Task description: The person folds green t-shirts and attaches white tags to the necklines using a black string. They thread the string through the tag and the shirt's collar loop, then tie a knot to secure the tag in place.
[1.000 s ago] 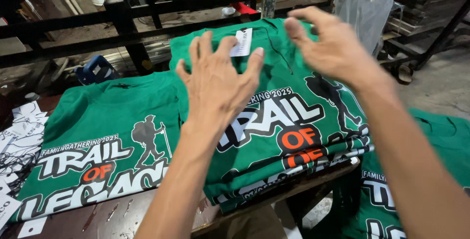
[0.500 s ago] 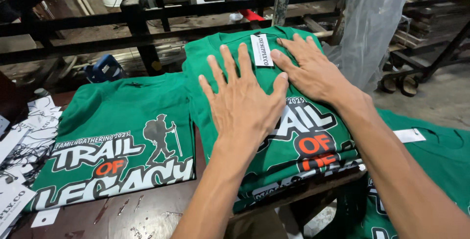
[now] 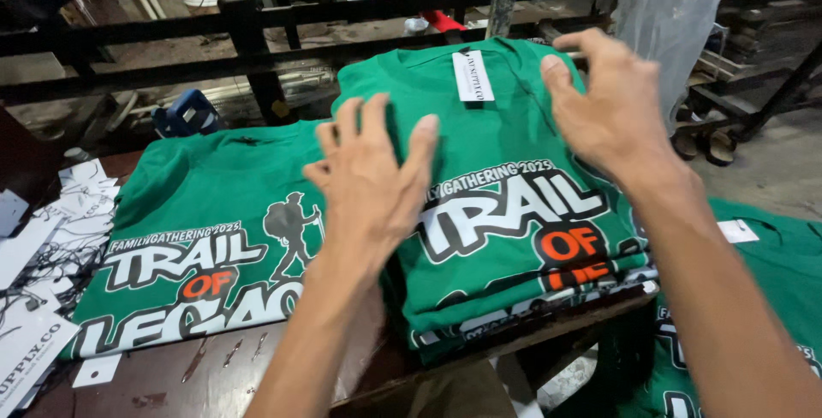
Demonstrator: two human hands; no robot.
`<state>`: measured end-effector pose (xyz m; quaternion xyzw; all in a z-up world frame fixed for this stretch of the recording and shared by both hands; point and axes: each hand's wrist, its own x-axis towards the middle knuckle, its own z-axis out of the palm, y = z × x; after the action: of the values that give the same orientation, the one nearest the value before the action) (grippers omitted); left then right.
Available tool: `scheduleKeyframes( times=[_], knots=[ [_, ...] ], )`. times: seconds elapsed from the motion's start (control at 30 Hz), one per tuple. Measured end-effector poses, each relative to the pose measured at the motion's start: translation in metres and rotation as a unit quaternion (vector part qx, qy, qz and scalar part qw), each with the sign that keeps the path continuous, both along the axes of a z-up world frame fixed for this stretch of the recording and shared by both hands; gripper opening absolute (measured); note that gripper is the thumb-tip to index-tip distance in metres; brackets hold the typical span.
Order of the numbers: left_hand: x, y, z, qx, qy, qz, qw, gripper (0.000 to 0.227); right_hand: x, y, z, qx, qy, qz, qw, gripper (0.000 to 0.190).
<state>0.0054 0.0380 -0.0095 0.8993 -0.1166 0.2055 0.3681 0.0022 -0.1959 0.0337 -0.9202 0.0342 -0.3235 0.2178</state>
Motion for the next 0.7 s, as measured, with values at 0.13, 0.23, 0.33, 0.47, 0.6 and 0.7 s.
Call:
scheduleKeyframes(
  times=[0.13,0.23,0.33,0.47,0.6,0.7],
  knots=[
    [0.025,0.049,-0.037,0.0,-0.033,0.056,0.998,0.045,0.004,0.024,0.001,-0.083,-0.112,-0.02,0.99,0.014],
    [0.034,0.091,-0.058,0.011,-0.03,0.099,0.995,0.033,0.011,0.064,0.0,-0.094,-0.151,0.052,0.983,0.012],
    [0.029,0.135,-0.074,0.027,-0.019,0.12,0.992,0.03,0.013,0.107,-0.012,-0.029,-0.081,0.074,0.994,0.009],
    [0.015,0.185,-0.091,0.147,-0.039,0.153,0.976,0.039,0.019,0.146,-0.031,-0.076,-0.108,0.107,0.985,0.011],
    [-0.002,0.198,-0.099,0.208,0.017,0.149,0.967,0.061,0.012,0.183,-0.038,-0.048,-0.116,0.086,0.988,0.01],
    [-0.003,0.186,-0.099,0.224,0.04,0.167,0.959,0.058,0.005,0.216,-0.035,-0.019,-0.154,0.139,0.978,0.007]
  ],
)
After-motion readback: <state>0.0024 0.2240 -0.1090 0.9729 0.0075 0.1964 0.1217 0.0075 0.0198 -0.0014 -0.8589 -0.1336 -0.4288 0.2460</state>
